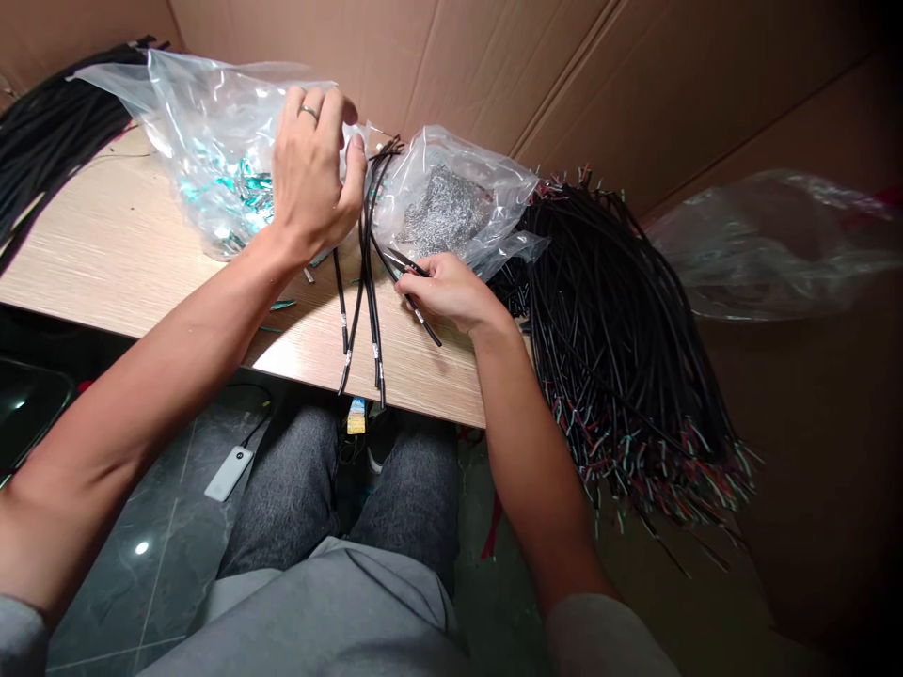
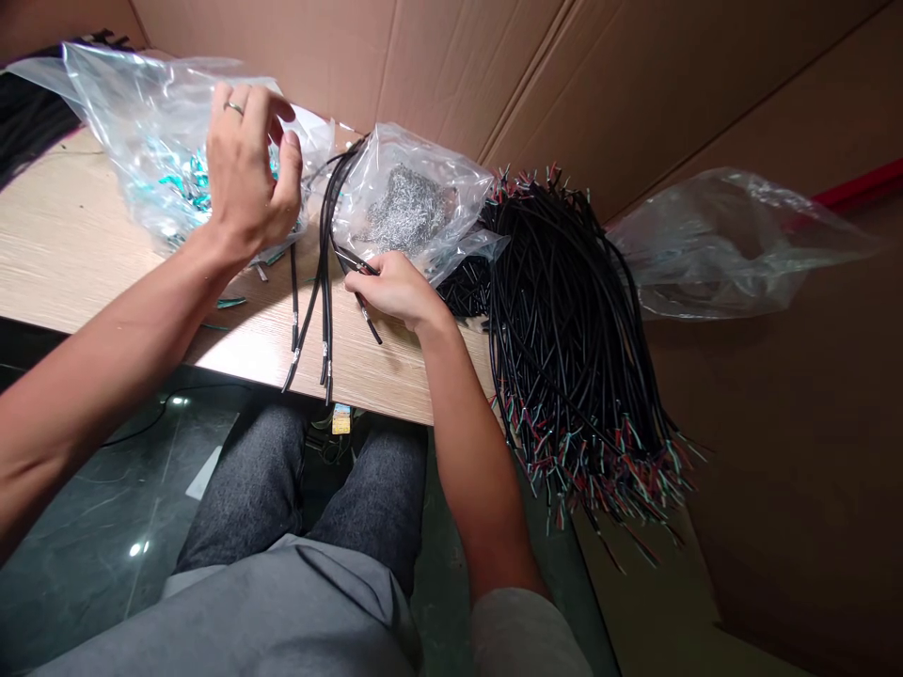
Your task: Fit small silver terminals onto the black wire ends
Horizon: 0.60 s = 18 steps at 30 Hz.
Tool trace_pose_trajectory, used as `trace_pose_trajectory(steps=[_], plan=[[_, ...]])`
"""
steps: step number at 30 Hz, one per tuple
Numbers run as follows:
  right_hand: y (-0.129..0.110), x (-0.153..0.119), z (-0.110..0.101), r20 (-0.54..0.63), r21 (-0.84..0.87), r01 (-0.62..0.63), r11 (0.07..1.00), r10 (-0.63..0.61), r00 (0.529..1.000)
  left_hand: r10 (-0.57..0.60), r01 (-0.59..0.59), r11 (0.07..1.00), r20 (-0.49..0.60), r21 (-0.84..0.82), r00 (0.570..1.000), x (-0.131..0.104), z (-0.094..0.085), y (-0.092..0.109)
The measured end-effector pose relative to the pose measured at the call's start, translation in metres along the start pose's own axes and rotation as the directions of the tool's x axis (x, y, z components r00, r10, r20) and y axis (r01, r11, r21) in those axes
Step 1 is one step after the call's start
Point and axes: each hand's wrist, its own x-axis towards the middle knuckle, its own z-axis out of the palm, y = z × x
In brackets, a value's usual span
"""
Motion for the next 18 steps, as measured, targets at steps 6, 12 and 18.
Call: trace_pose_trajectory(steps=[6,12,18], plan=[[-0.007,-0.002,0.0,-0.01,0.044,0.013,0.999,-0.013,1.0,0.098,-0.101,0.992,0.045,0.07,0.994,0.0,-0.001,-0.007],[-0.02,-0.008,-0.007,-0.11,0.269,0.115,0.956,-0.088,0.99,0.097,-0.102,0.989,0.057,0.107,0.994,0.002,0.0,-0.013],[-0.025,-0.013,-0.016,-0.183,0.472,0.228,0.851,-0.158,0.97,0.092,-0.104,0.97,0.065,0.218,0.994,0.007,0.004,-0.022]])
